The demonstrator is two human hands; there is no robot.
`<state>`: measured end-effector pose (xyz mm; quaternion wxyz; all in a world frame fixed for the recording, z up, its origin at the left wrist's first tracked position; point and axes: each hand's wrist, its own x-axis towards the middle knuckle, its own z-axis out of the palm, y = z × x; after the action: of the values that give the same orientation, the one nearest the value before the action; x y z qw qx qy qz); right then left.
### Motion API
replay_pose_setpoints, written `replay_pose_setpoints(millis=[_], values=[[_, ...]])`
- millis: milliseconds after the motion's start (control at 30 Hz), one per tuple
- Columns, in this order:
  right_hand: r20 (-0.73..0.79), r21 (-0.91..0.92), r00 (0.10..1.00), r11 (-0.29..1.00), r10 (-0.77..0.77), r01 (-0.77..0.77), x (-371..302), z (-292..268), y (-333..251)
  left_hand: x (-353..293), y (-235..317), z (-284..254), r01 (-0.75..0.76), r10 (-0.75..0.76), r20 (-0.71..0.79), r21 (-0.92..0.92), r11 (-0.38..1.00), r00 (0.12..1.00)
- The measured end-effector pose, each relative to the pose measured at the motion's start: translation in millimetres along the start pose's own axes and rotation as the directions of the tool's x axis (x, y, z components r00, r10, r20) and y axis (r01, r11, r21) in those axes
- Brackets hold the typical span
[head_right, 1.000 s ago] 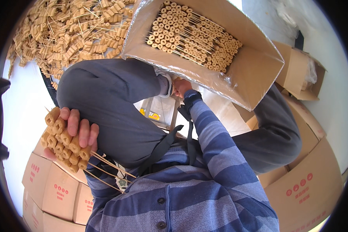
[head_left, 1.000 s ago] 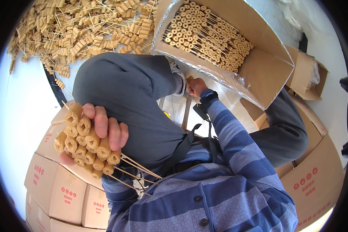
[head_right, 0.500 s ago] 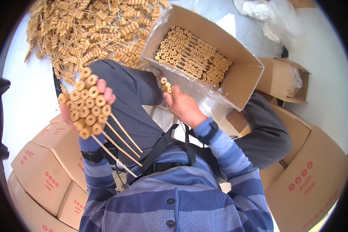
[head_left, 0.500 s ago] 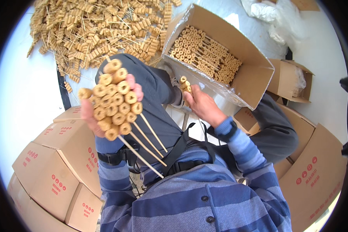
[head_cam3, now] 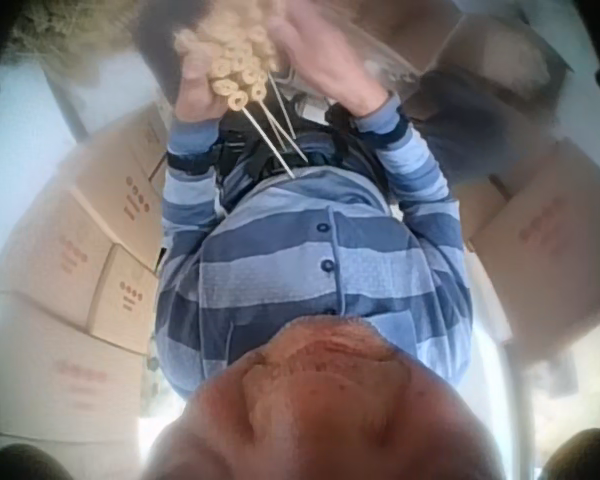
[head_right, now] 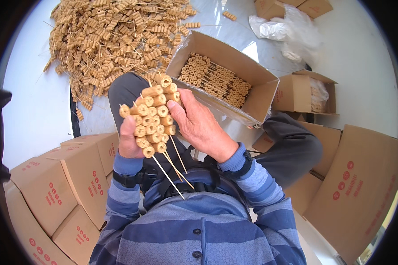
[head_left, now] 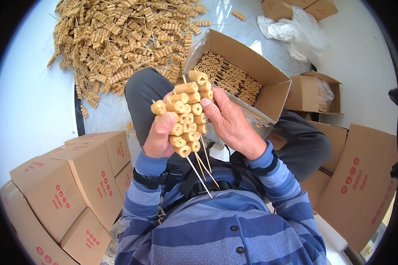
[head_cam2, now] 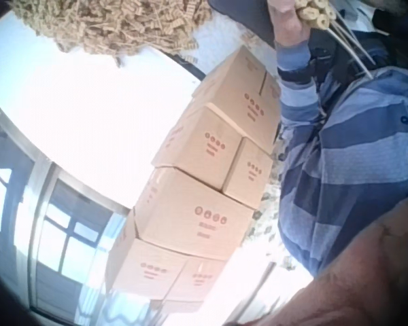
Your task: The person picks up small cylindrical snacks and wooden sticks from a pile on the floor, threads the snacks onto the sticks, and places the assembled skewers into a cardboard box. The person repeats this process continuously.
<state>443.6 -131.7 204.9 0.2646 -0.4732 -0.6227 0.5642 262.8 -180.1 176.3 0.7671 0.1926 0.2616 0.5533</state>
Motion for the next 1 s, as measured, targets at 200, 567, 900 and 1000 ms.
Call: replay_pose_setpoints(millis=[200, 567, 900, 1000], values=[[0.027, 0.119, 0.997, 0.99, -0.074, 0.07, -21, 1, -4, -7, 1, 17, -0.051, 0.052, 0.001, 0.206, 0.977, 0.999], [-0.019, -0.432, 0.989, 0.893, -0.146, 0.124, -26, 11, -6, -15, -3, 12, -0.056, 0.056, 0.007, 0.068, 0.996, 0.998], [-0.073, -0.418, 0.934, 0.861, -0.349, 0.289, -44, 24, -25, 5, -9, 32, -0.048, 0.049, -0.084, 0.022, 0.999, 0.995], [-0.142, -0.417, 0.917, 0.862, -0.373, 0.287, -41, 31, -13, 7, -18, 32, -0.114, 0.129, -0.108, 0.142, 0.983, 0.986]])
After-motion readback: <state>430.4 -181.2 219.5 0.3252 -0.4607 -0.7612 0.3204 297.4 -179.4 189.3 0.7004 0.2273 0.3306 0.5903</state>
